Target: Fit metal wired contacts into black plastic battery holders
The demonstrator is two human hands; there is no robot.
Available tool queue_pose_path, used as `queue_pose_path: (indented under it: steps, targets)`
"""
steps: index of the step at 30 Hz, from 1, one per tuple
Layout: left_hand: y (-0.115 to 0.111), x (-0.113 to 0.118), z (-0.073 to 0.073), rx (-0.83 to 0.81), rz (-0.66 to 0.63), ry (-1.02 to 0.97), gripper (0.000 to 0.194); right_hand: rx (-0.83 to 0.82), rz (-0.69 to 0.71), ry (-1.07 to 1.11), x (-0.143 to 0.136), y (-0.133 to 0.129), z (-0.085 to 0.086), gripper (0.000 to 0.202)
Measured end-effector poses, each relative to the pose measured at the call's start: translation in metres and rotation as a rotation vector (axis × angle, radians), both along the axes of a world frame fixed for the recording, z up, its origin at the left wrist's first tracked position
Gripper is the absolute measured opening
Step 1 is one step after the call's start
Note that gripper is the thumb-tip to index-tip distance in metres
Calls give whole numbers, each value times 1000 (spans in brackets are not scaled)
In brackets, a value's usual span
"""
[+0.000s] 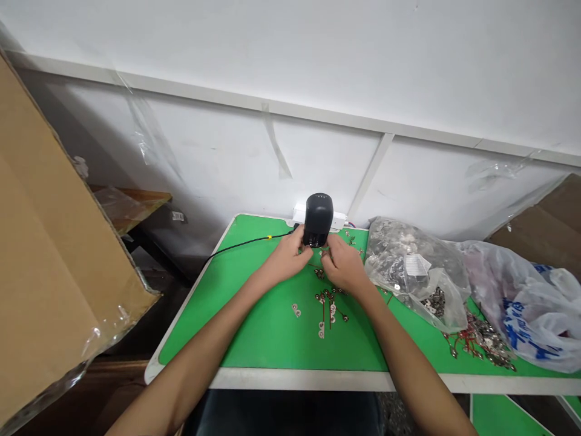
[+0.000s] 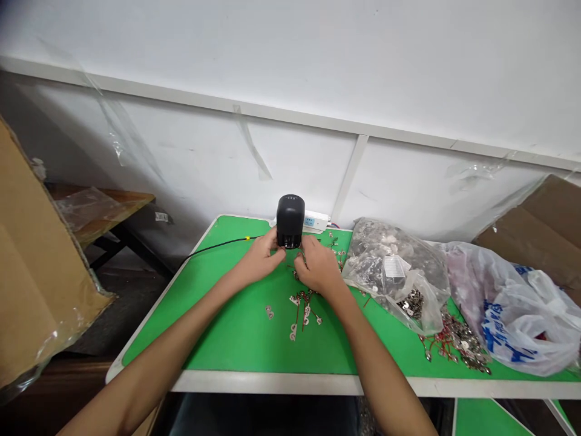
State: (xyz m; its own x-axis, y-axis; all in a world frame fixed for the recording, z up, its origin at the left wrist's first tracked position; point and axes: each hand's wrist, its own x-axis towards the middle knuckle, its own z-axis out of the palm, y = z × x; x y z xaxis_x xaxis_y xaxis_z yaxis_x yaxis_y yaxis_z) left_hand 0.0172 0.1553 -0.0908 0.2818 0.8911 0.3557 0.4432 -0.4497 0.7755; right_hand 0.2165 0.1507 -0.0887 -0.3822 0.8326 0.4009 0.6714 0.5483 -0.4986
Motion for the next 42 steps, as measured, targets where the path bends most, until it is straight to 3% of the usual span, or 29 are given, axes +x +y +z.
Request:
queue_pose_path:
  steps: [3,7,22,29,35,37,42]
  targets:
    - [-3,1,3,-11,-30,39,33,73,-61,-187,2,-1,-1,21]
    - [-8,4,3,-12,-46,57,32,117,-92,-264,-2,-3,-5,20]
    - [-11,6,-1,42,7,-43,41,105,-11,-214,-7,-9,-6,26]
    - [-9,5,1,19,-128,-251,50,81,45,-133,-8,-15,-1,27]
    - [-7,-6,5,-268,-360,-411,59,66,90,-77,-6,-14,4,26]
    - [-6,-6,3,-288,-341,-418,59,51,77,-77,-5,-14,5,24]
    - [-7,0,1,-113,-245,-283,55,33,-13,-130,-6,-13,6,23]
